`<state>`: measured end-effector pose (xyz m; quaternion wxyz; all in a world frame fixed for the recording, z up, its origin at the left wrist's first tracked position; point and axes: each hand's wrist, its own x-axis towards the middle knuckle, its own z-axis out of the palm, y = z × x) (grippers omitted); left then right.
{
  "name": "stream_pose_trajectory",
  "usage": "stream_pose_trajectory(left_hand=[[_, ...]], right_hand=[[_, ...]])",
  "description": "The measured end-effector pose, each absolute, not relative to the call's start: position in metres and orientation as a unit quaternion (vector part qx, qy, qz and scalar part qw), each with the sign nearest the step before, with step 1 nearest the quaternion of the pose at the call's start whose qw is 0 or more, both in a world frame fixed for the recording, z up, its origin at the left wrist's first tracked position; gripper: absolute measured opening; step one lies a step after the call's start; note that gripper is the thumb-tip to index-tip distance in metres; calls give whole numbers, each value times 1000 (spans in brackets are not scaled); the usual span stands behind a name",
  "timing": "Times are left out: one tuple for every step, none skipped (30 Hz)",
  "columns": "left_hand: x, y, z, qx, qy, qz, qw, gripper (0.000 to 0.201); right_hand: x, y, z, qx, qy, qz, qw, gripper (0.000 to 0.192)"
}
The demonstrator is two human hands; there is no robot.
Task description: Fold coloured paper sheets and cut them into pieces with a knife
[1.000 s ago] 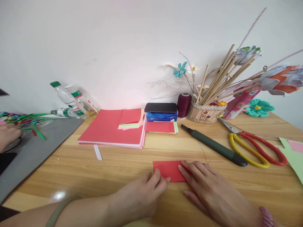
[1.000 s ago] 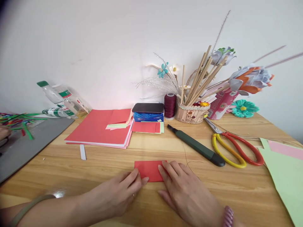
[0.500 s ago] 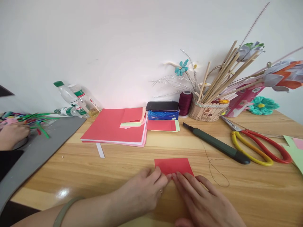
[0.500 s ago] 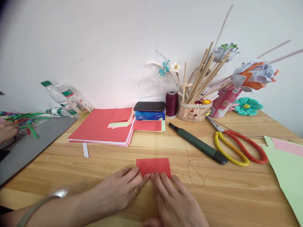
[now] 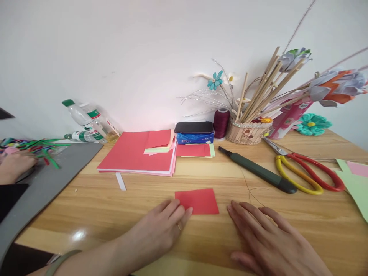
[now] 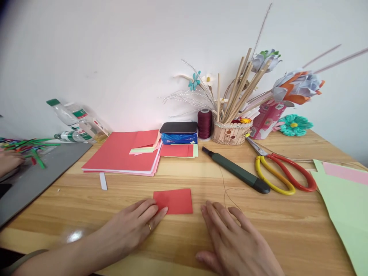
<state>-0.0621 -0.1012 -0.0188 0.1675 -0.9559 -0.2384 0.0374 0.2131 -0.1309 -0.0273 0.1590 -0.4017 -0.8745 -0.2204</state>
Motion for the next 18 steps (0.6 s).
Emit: stream_pose_trajectory(left_hand=[[-62,-101,-19,-957,-238,35,163,39],[-61,-101,-19,-958,-238,32,157,38],[-60,-101,-19,-959,-240,28,150,36],[-58,-100,-19,-960,-242,18,142,32],[-55,-98,-20,-960,-244,2,136,25],[-53,-96,-20,-960,-246,-21,134,18],[-51,-95,-21,-959,-245,-49,136,13],[-49,-93,-21,-957,-239,-77,144,11],[-47,-91,-22,-955,-230,-99,158,11],[-45,-89,-22,-954,-217,-110,172,10],[-44,-88,-21,-955,-203,-110,187,9],[-43,-86,-21,-956,-189,-102,201,8],[-42,-85,-21,-957,-176,-90,211,9],[-41,-83,-20,-958,-167,-81,216,11],[-41,-82,-19,-960,-163,-82,214,13],[-40,-79,-18,-961,-168,-89,200,14],[-39,-77,-15,-962,-184,-106,172,14],[-39,-74,-12,-960,-216,-128,125,15]], right_hand=[[211,-131,-27,-403,-874,-221,157,53],[208,-131,-26,-406,-873,-221,155,50],[205,-130,-26,-408,-873,-220,154,45],[200,-130,-26,-405,-874,-216,159,40],[196,-129,-26,-394,-879,-210,169,36],[191,-128,-27,-378,-885,-201,182,34],[185,-127,-27,-360,-892,-190,196,34],[180,-125,-27,-343,-899,-177,207,35],[175,-122,-28,-332,-904,-164,214,35],[170,-119,-28,-327,-907,-154,215,34],[167,-115,-27,-324,-911,-145,211,32],[165,-111,-27,-317,-916,-136,206,30],[164,-107,-26,-310,-921,-125,198,29],[163,-103,-25,-307,-925,-111,193,27],[164,-99,-24,-305,-929,-93,189,26],[165,-95,-21,-306,-931,-71,186,25],[166,-91,-18,-313,-930,-44,185,24],[168,-87,-14,-326,-927,-14,186,23]])
